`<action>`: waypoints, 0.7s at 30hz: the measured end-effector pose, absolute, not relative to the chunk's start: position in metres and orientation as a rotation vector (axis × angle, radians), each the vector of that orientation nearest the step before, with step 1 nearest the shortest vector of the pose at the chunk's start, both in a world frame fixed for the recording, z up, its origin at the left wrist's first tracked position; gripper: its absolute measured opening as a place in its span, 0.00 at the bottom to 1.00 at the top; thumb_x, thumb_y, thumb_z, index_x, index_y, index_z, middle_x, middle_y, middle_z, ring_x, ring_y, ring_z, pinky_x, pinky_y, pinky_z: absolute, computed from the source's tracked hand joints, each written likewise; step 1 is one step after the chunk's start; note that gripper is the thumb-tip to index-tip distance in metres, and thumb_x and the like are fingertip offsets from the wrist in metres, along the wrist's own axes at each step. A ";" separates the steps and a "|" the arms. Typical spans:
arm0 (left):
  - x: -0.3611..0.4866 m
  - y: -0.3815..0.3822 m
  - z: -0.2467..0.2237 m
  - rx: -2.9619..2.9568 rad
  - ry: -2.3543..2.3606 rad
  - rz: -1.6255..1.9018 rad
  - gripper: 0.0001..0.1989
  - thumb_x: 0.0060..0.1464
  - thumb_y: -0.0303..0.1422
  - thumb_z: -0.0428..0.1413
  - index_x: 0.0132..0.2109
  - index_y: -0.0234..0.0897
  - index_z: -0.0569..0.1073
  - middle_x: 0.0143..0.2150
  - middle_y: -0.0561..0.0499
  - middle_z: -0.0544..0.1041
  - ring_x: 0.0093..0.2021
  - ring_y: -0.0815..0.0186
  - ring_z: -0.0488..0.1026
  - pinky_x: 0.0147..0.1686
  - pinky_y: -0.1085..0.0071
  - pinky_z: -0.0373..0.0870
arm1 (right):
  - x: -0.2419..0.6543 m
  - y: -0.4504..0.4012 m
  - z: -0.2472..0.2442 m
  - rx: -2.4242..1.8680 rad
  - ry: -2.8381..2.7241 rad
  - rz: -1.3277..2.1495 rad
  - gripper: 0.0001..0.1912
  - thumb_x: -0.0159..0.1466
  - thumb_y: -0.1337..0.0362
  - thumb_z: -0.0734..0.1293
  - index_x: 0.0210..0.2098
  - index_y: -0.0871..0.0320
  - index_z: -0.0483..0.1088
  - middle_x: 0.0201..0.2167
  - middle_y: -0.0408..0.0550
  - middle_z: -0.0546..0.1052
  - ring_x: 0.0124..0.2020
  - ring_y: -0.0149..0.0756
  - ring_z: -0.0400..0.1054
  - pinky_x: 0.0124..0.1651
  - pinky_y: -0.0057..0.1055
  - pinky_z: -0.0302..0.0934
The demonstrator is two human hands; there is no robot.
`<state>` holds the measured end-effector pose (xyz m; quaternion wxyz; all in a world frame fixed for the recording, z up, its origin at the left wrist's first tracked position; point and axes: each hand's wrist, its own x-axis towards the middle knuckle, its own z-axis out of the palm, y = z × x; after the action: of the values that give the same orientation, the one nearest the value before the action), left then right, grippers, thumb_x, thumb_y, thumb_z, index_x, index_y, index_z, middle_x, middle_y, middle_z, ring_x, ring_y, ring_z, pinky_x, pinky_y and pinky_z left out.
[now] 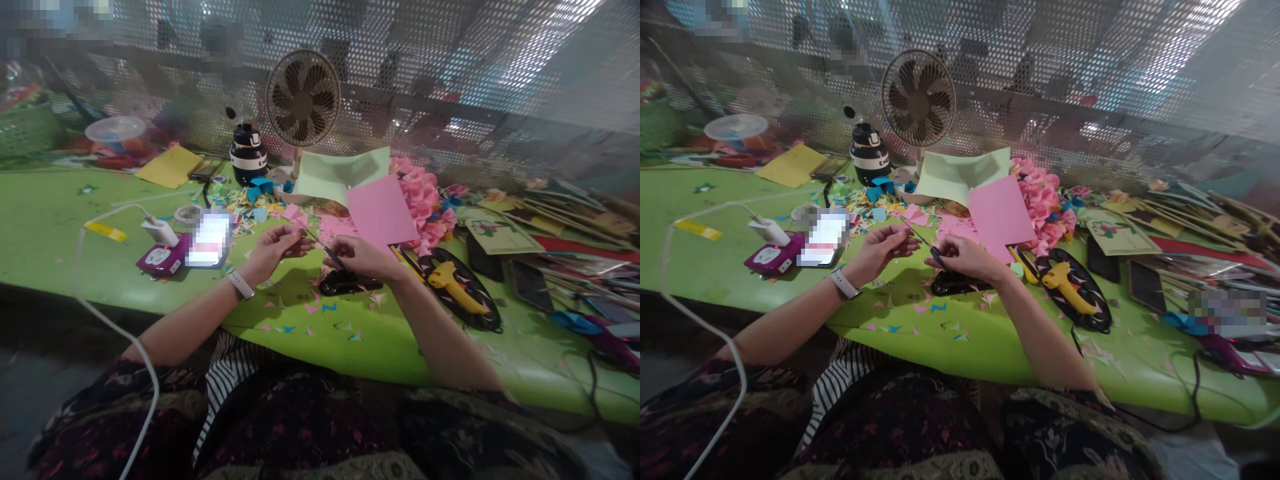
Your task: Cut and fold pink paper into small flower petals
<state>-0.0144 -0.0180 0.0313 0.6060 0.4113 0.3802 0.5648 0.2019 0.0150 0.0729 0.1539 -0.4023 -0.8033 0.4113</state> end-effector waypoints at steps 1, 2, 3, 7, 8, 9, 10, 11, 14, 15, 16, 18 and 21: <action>-0.015 -0.018 0.032 0.952 0.870 1.308 0.14 0.49 0.39 0.66 0.37 0.34 0.73 0.35 0.46 0.83 0.36 0.62 0.82 0.42 0.66 0.78 | 0.202 0.015 0.073 -1.153 -2.305 1.180 0.22 0.55 0.45 0.72 0.29 0.57 0.63 0.28 0.43 0.68 0.29 0.32 0.61 0.31 0.30 0.54; -0.015 -0.018 0.032 0.954 0.862 1.308 0.14 0.49 0.39 0.67 0.37 0.34 0.73 0.35 0.46 0.83 0.36 0.62 0.82 0.42 0.66 0.78 | 0.202 0.015 0.073 -1.153 -2.309 1.180 0.22 0.55 0.45 0.72 0.29 0.57 0.63 0.28 0.43 0.68 0.29 0.32 0.61 0.31 0.30 0.54; -0.015 -0.018 0.031 0.959 0.856 1.307 0.14 0.49 0.38 0.67 0.36 0.34 0.73 0.35 0.46 0.83 0.36 0.62 0.82 0.42 0.66 0.78 | 0.202 0.015 0.073 -1.153 -2.312 1.180 0.22 0.55 0.45 0.72 0.29 0.57 0.63 0.28 0.43 0.68 0.29 0.32 0.61 0.31 0.30 0.54; -0.016 -0.017 0.029 0.995 0.865 1.295 0.14 0.50 0.39 0.66 0.38 0.34 0.74 0.36 0.46 0.83 0.37 0.62 0.82 0.42 0.66 0.78 | 0.204 0.016 0.072 -1.139 -2.307 1.211 0.22 0.56 0.45 0.71 0.30 0.57 0.64 0.28 0.42 0.67 0.29 0.31 0.60 0.31 0.29 0.53; -0.016 -0.017 0.029 1.004 0.869 1.291 0.14 0.50 0.39 0.66 0.38 0.34 0.74 0.36 0.46 0.83 0.37 0.62 0.82 0.42 0.66 0.78 | 0.204 0.016 0.072 -1.133 -2.309 1.221 0.22 0.56 0.46 0.71 0.31 0.57 0.64 0.28 0.42 0.67 0.29 0.31 0.60 0.31 0.29 0.53; -0.016 -0.017 0.028 1.010 0.872 1.291 0.14 0.51 0.39 0.65 0.39 0.34 0.74 0.36 0.46 0.83 0.37 0.63 0.82 0.42 0.66 0.78 | 0.204 0.016 0.072 -1.130 -2.312 1.226 0.22 0.56 0.46 0.71 0.31 0.57 0.64 0.28 0.42 0.68 0.29 0.31 0.60 0.31 0.29 0.53; -0.016 -0.017 0.028 1.013 0.872 1.291 0.14 0.51 0.39 0.65 0.39 0.34 0.74 0.36 0.46 0.83 0.37 0.63 0.82 0.42 0.66 0.78 | 0.204 0.016 0.072 -1.127 -2.317 1.225 0.22 0.56 0.46 0.71 0.31 0.57 0.64 0.28 0.42 0.68 0.29 0.31 0.60 0.31 0.29 0.53; -0.016 -0.017 0.028 1.013 0.871 1.293 0.14 0.51 0.39 0.65 0.39 0.34 0.74 0.36 0.46 0.83 0.37 0.63 0.82 0.42 0.66 0.78 | 0.204 0.016 0.073 -1.127 -2.322 1.219 0.22 0.56 0.46 0.71 0.31 0.57 0.64 0.28 0.42 0.68 0.29 0.31 0.60 0.31 0.30 0.52; -0.016 -0.017 0.027 1.003 0.856 1.305 0.13 0.51 0.38 0.65 0.38 0.34 0.74 0.36 0.46 0.83 0.36 0.63 0.82 0.42 0.67 0.78 | 0.204 0.016 0.073 -1.125 -2.329 1.198 0.22 0.56 0.46 0.71 0.30 0.57 0.64 0.28 0.42 0.68 0.29 0.31 0.60 0.32 0.30 0.53; -0.016 -0.017 0.026 1.000 0.849 1.307 0.13 0.51 0.38 0.65 0.38 0.34 0.74 0.36 0.46 0.83 0.36 0.63 0.82 0.42 0.67 0.78 | 0.204 0.016 0.073 -1.124 -2.331 1.194 0.22 0.56 0.45 0.71 0.30 0.57 0.63 0.28 0.42 0.68 0.29 0.31 0.60 0.32 0.30 0.53; -0.016 -0.017 0.026 0.997 0.844 1.308 0.13 0.50 0.38 0.65 0.38 0.34 0.74 0.36 0.46 0.83 0.36 0.64 0.82 0.42 0.67 0.78 | 0.204 0.016 0.073 -1.127 -2.332 1.189 0.22 0.56 0.45 0.71 0.30 0.57 0.63 0.28 0.42 0.68 0.29 0.31 0.60 0.32 0.30 0.53; -0.016 -0.016 0.026 1.000 0.842 1.306 0.14 0.51 0.39 0.65 0.38 0.34 0.74 0.36 0.46 0.83 0.36 0.64 0.82 0.42 0.67 0.78 | 0.204 0.016 0.072 -1.136 -2.338 1.178 0.23 0.56 0.44 0.71 0.30 0.57 0.63 0.28 0.43 0.68 0.29 0.32 0.60 0.32 0.30 0.53; -0.015 -0.016 0.026 1.004 0.849 1.311 0.15 0.50 0.39 0.65 0.38 0.34 0.73 0.36 0.47 0.83 0.36 0.64 0.82 0.42 0.67 0.78 | 0.204 0.016 0.072 -1.138 -2.348 1.171 0.23 0.56 0.43 0.70 0.30 0.57 0.64 0.29 0.44 0.69 0.30 0.32 0.61 0.32 0.31 0.54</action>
<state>-0.0153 -0.0163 0.0257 0.5992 0.4329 0.3660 0.5653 0.2042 0.0162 0.0716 0.1401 -0.3940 -0.8129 0.4054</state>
